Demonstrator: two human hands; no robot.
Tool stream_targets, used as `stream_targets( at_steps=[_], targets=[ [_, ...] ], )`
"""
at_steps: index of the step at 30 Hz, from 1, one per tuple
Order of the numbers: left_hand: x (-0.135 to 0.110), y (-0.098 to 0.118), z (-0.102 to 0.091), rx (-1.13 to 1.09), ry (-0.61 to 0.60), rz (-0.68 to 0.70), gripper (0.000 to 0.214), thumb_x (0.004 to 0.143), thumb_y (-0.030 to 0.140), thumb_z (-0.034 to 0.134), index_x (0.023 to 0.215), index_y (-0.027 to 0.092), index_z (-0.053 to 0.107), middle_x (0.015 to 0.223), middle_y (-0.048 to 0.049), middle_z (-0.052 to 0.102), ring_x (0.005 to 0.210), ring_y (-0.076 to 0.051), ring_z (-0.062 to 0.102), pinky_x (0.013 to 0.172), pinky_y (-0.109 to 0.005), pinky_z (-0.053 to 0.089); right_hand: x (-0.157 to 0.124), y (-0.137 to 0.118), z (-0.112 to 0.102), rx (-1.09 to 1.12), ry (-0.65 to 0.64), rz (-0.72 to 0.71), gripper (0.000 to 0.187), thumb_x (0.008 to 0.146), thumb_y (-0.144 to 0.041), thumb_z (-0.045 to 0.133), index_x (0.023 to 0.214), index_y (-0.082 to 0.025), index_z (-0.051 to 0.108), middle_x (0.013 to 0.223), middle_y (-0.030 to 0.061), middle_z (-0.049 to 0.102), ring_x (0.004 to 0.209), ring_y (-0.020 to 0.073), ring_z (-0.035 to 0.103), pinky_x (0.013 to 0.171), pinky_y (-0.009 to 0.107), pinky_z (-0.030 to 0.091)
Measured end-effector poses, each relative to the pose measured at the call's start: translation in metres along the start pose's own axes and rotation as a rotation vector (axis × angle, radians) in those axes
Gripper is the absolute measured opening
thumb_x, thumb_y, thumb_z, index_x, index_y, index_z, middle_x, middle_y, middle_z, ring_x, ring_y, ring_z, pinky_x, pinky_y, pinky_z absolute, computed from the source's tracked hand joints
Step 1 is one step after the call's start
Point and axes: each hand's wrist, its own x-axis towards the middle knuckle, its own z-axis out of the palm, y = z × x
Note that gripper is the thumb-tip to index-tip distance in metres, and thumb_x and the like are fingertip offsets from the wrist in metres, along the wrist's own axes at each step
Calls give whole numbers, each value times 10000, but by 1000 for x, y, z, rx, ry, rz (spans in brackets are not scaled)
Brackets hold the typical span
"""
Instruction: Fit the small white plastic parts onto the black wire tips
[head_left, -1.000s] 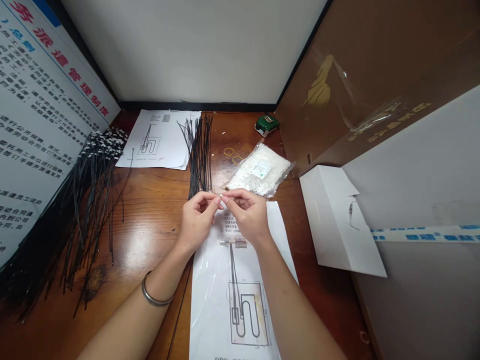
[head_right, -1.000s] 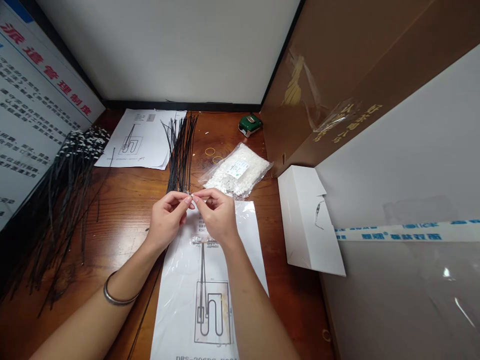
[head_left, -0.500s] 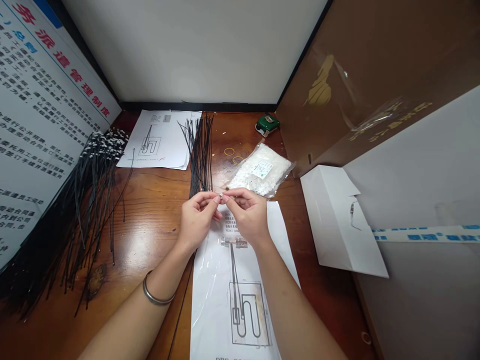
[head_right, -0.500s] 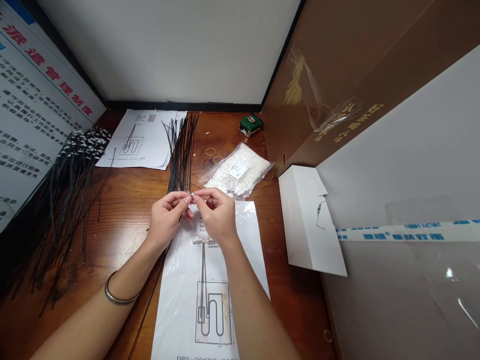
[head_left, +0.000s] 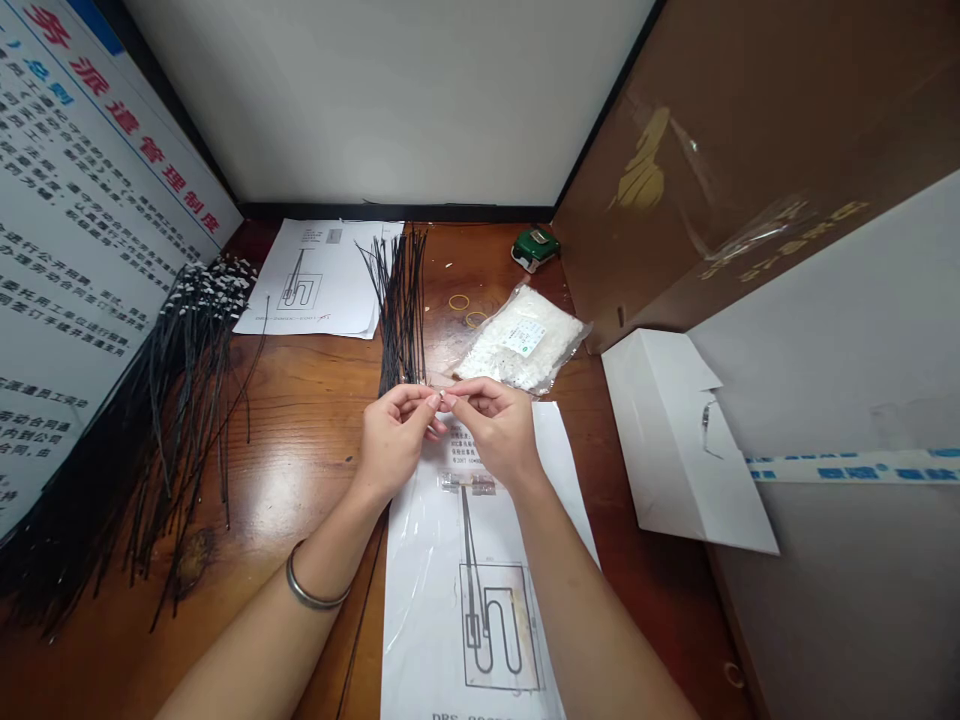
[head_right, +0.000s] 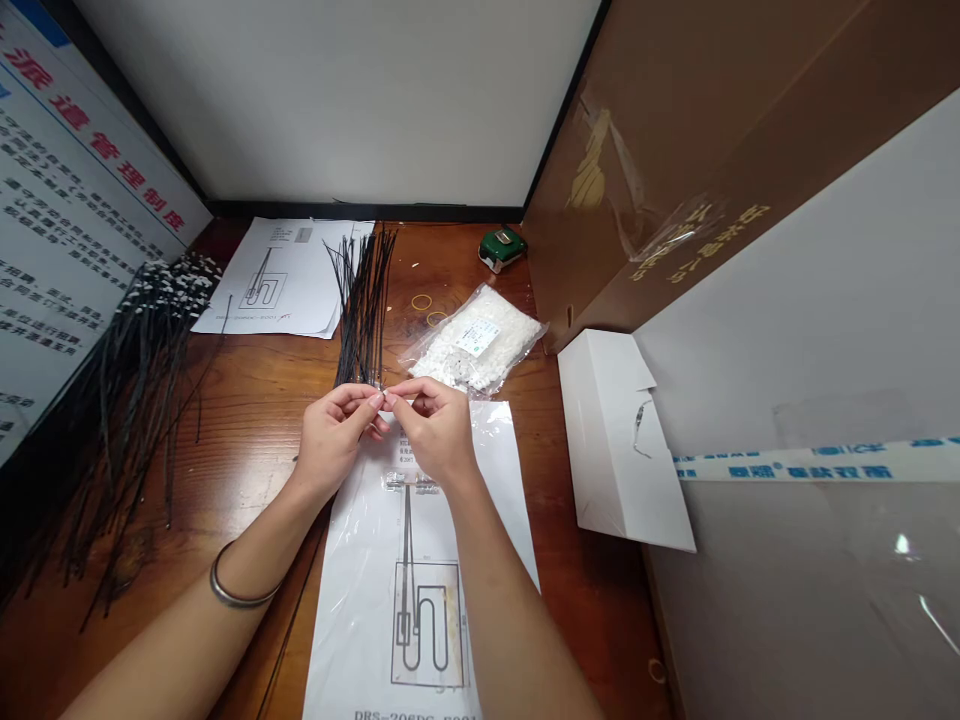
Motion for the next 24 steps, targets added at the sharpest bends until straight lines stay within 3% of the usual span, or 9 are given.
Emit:
stream_targets(
  at_steps=[11,24],
  targets=[
    [0,3,2,-22,8,-15,239,670,334,747,752,130,651,663,-22,685,495,-100,595,468,-208,485,0,-2,3,39,19,46,141,673,-288,733,731,-176,671,636,16,684,530,129,585,486,254,439],
    [0,1,1,-20,0,-18,228,662,323,742,740,130,648,645,-25,682,496,-104,597,466,-207,482,2,2,-1,11,-23,-9,105,694,-259,717,735,-178,664,681,24,689,595,149,630,564,284,487]
  ],
)
